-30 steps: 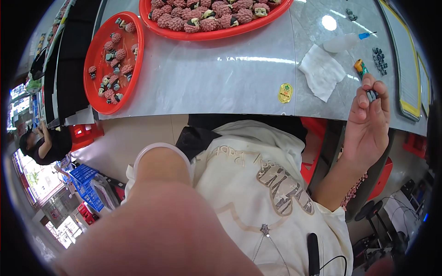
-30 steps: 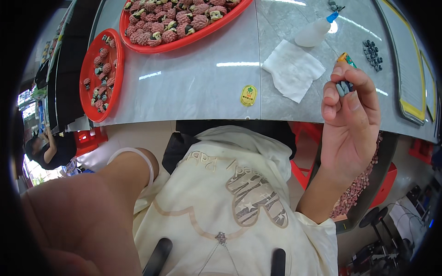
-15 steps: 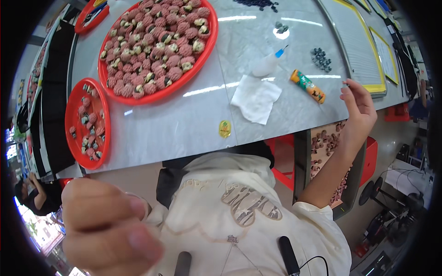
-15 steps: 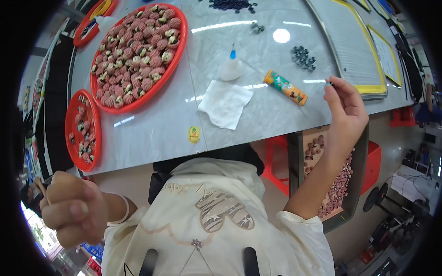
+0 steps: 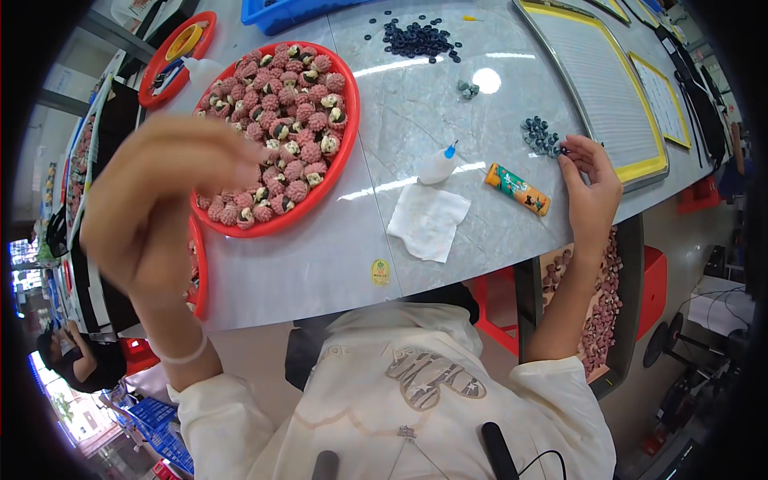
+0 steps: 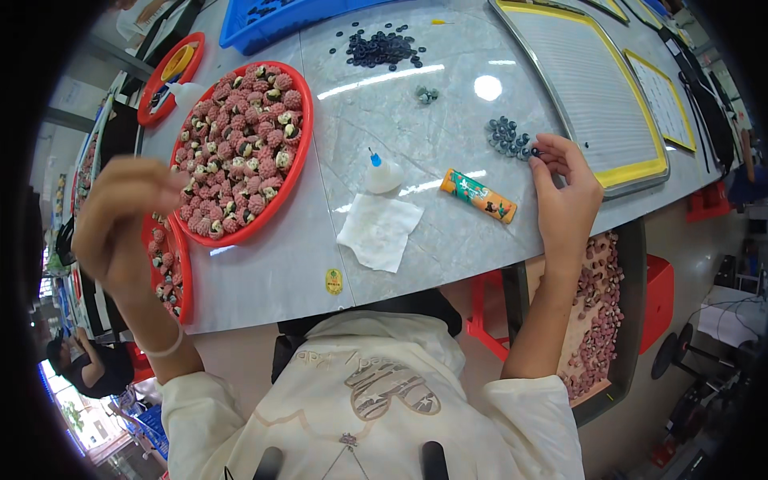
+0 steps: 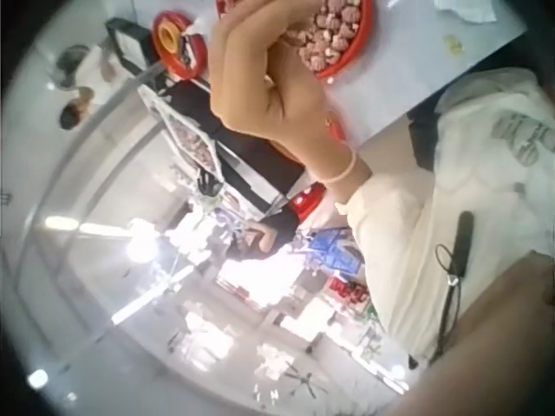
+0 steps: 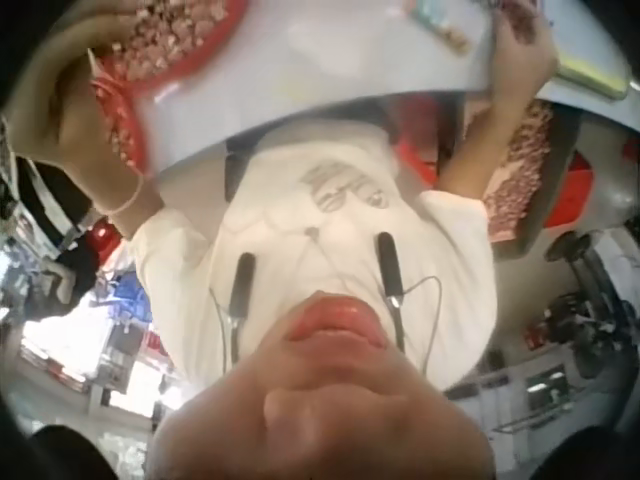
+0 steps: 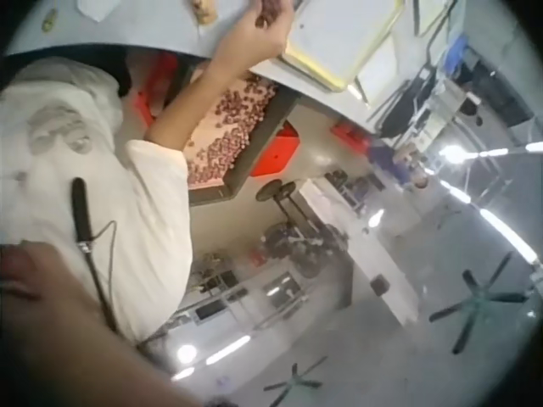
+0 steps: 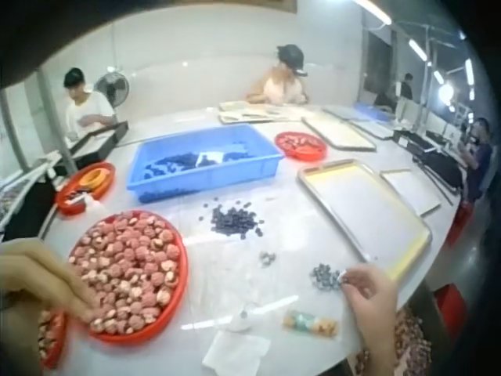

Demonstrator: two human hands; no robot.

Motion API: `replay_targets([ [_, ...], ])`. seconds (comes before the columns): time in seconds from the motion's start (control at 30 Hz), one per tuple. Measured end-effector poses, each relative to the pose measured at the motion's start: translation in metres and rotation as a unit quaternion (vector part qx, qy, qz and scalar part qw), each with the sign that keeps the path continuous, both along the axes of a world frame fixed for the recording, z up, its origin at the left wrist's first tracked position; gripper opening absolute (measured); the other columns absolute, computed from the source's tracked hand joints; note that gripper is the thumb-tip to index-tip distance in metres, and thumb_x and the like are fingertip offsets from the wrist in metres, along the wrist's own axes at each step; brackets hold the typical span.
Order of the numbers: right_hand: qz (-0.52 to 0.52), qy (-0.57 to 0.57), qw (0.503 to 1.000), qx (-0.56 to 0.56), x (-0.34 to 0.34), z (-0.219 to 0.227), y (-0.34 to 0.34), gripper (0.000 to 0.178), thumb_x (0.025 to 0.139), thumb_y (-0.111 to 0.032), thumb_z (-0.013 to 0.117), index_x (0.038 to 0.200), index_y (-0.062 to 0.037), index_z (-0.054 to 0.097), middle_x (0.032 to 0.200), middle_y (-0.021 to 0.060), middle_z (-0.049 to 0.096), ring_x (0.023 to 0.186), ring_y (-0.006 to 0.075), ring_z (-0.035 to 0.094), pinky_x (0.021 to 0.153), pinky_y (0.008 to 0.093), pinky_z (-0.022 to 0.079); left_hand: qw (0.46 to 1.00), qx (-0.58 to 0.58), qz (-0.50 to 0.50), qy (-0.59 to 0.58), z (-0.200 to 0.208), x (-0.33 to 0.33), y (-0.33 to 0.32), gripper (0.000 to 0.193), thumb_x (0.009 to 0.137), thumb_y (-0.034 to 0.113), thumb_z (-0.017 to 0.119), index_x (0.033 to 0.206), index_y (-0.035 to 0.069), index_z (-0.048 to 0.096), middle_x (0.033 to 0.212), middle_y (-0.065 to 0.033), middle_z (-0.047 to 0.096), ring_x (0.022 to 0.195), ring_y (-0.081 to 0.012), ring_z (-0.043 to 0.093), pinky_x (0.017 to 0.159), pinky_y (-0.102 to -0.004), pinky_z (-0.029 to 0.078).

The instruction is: The person assembles figurine components by attaching small parts together by hand, applies glue to figurine heads using a squeeze bottle, attaches the assembled pieces to the heads, and places the finished figurines into a red tray.

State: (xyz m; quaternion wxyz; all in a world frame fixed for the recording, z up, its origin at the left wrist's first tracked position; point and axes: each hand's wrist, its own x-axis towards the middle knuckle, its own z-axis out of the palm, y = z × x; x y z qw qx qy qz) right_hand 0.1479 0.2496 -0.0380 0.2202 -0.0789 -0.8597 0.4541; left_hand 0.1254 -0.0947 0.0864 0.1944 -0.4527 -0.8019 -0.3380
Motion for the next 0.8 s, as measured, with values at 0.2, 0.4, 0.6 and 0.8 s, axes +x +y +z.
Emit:
replay_targets([
  [0.2, -0.011, 0.011, 0.999, -0.042, 0.003, 0.004, -0.004, 0.021, 0.075, 0.004, 0.054, 0.095, 0.0018, 0.055, 0.088, 0.0055, 0.058, 0.080, 0.0102, 0.055, 0.072, 0.0211, 0.043, 0.979, -0.076, 0.044, -0.185, -0.013, -0.068, 0.033, 0.020, 0.072, -0.002, 0.042, 0.085, 0.001, 0.057, 0.079, -0.0049, 0.060, 0.062, -0.0106, 0.053, 0.056, -0.0224, 0.041],
  [0.4, -0.031, 0.039, 0.998, -0.024, 0.005, 0.007, -0.004, 0.018, 0.077, 0.002, 0.053, 0.094, 0.0006, 0.055, 0.087, 0.0033, 0.056, 0.077, 0.0087, 0.053, 0.070, 0.0196, 0.043, 0.981, -0.191, 0.023, -0.032, -0.062, -0.129, 0.080, 0.010, 0.074, 0.011, 0.053, 0.079, 0.005, 0.059, 0.082, -0.0066, 0.061, 0.065, -0.0231, 0.056, 0.060, -0.0325, 0.044],
  [0.6, -0.055, 0.037, 0.996, -0.064, 0.005, 0.005, 0.000, 0.014, 0.078, 0.000, 0.053, 0.092, -0.0001, 0.056, 0.084, 0.0003, 0.056, 0.075, 0.0060, 0.051, 0.068, 0.0170, 0.041, 0.950, -0.285, 0.023, 0.122, -0.083, -0.143, 0.107, 0.008, 0.072, 0.012, 0.053, 0.068, 0.006, 0.057, 0.074, -0.0055, 0.058, 0.068, -0.0238, 0.057, 0.060, -0.0349, 0.045],
  [0.8, -0.066, 0.057, 0.993, -0.084, -0.001, 0.010, -0.001, 0.010, 0.078, 0.001, 0.053, 0.087, -0.0002, 0.058, 0.082, -0.0002, 0.056, 0.074, 0.0056, 0.050, 0.067, 0.0183, 0.040, 0.941, -0.305, 0.057, 0.134, -0.094, -0.143, 0.118, 0.006, 0.068, 0.008, 0.054, 0.064, 0.003, 0.055, 0.072, -0.0093, 0.057, 0.065, -0.0254, 0.058, 0.059, -0.0348, 0.046],
])
